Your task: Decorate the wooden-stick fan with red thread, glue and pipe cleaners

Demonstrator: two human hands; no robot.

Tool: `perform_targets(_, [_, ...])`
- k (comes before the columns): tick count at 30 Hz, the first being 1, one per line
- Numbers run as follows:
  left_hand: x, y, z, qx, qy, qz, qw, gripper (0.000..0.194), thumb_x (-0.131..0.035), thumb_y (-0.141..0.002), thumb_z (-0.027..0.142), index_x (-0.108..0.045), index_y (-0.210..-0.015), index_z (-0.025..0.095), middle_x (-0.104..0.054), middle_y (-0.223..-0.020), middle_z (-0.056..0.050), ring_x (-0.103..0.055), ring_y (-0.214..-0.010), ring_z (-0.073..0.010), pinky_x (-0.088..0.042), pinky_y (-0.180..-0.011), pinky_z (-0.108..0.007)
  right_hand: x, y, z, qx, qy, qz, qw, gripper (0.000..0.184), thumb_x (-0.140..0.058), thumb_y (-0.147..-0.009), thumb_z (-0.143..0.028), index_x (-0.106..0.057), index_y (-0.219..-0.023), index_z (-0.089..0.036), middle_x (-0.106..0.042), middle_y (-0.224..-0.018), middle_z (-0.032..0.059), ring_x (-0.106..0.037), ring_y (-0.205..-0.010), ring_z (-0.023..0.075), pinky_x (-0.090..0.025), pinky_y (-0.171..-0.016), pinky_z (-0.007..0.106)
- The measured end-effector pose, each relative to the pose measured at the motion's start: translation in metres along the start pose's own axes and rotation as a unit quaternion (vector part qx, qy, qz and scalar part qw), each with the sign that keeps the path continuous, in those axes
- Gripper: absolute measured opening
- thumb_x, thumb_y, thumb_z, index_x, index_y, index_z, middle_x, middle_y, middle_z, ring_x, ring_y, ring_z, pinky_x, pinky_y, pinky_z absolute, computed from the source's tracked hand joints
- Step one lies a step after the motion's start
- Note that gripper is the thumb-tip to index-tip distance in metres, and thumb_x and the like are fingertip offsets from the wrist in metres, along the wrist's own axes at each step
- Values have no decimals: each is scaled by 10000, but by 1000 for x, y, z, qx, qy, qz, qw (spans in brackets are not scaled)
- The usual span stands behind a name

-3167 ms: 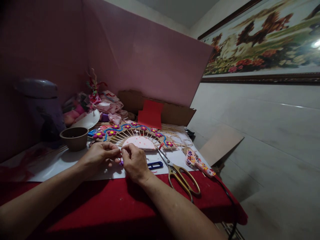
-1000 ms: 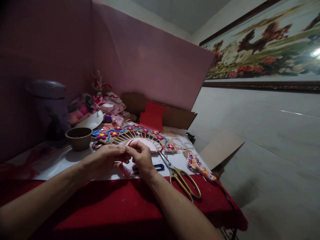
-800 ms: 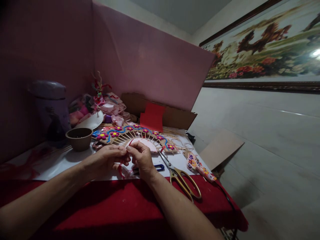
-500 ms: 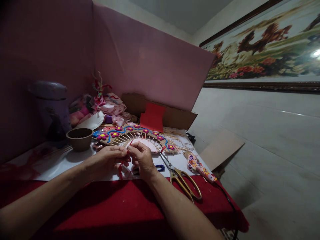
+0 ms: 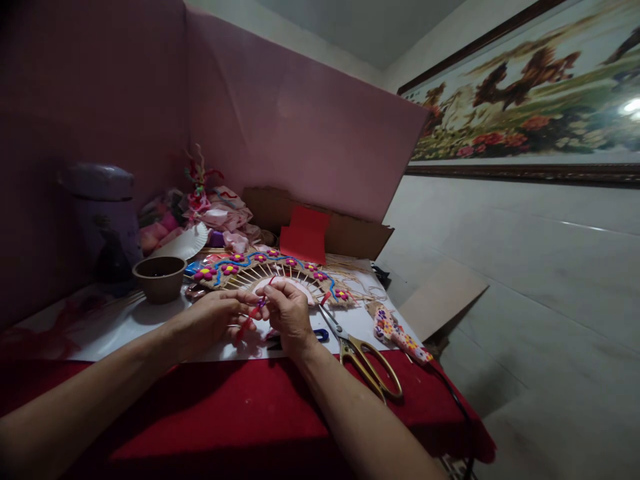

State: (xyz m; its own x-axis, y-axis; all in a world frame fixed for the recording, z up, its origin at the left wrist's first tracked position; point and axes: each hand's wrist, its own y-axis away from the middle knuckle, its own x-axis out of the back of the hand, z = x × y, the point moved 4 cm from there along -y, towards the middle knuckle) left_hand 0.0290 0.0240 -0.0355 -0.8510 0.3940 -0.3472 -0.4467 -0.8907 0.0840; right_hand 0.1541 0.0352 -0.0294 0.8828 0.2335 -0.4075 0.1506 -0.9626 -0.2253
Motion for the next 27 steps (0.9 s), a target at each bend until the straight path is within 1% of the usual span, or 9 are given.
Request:
perform_targets(5, [1,1,-1,19,-7,5,1000,220,-676,-674,149,-628,-886,114,-665,-754,-72,-539,-515,-76,-430,-510,-220,5,-1,-6,9,-18,38,999,202,-739,-647,-286,-601,-712,-154,-661,-730,-11,-451,-383,27,-227,-321,146])
perform_targets(9, [-1,2,-1,23,-13,23,999,162,-702,-596,95,-630,-741,113,-651,-627,-50,-500,-457,-79,-396,-471,-228,9,-2,-13,20,-13,58,998,224,-736,-650,-305,-577,-707,-158,-640,-698,-21,-441,-372,27,-200,-299,137])
perform_targets(13, [7,-3,-4,-2,-120,84,989,139,-635,-567,84,-633,-698,132,-650,-568,-38,-480,-407,-95,-300,-406,-209,13,-3,-22,39,-33,75,996,209,-730,-652,-278,-563,-709,-166,-637,-686,-27,-453,-376,30,-201,-293,136])
perform_targets(16, [16,-5,-2,-67,-254,135,955,208,-578,-540,68,-670,-697,170,-654,-581,-9,-474,-397,-105,-300,-417,-219,16,-2,-27,47,-50,93,993,208,-730,-642,-253,-554,-722,-176,-638,-681,-32,-466,-393,37,-235,-303,139])
perform_targets(19, [20,-1,8,-158,-378,198,890,173,-595,-560,97,-691,-642,216,-652,-604,-10,-534,-505,-146,-354,-507,-244,17,-2,-27,44,-48,93,993,212,-729,-639,-257,-549,-715,-175,-639,-683,-31,-461,-392,36,-255,-314,145])
perform_targets(21, [16,5,17,-211,-411,222,859,140,-611,-591,120,-696,-628,225,-657,-628,-24,-572,-619,-179,-387,-599,-268,14,-2,-26,41,-39,72,996,204,-726,-651,-263,-553,-708,-171,-643,-695,-26,-457,-390,34,-270,-328,152])
perform_targets(22, [13,7,21,-229,-405,220,858,131,-615,-608,132,-702,-647,222,-670,-664,-33,-585,-671,-191,-400,-644,-281,12,-2,-24,36,-29,54,997,197,-722,-659,-268,-559,-706,-168,-645,-708,-21,-453,-389,32,-260,-329,155])
perform_targets(23, [10,9,25,-241,-384,209,867,130,-617,-625,146,-709,-684,215,-684,-714,-43,-595,-712,-197,-411,-680,-292,9,-1,-22,29,-15,34,999,188,-718,-669,-275,-570,-710,-165,-644,-716,-17,-447,-388,31,-233,-324,156])
perform_targets(27, [-2,10,30,-236,-242,131,932,193,-638,-643,184,-702,-824,167,-701,-865,-75,-610,-830,-210,-442,-751,-317,-1,3,-13,-8,66,-29,997,183,-704,-700,-312,-617,-751,-160,-540,-589,-45,-354,-375,25,-98,-323,164])
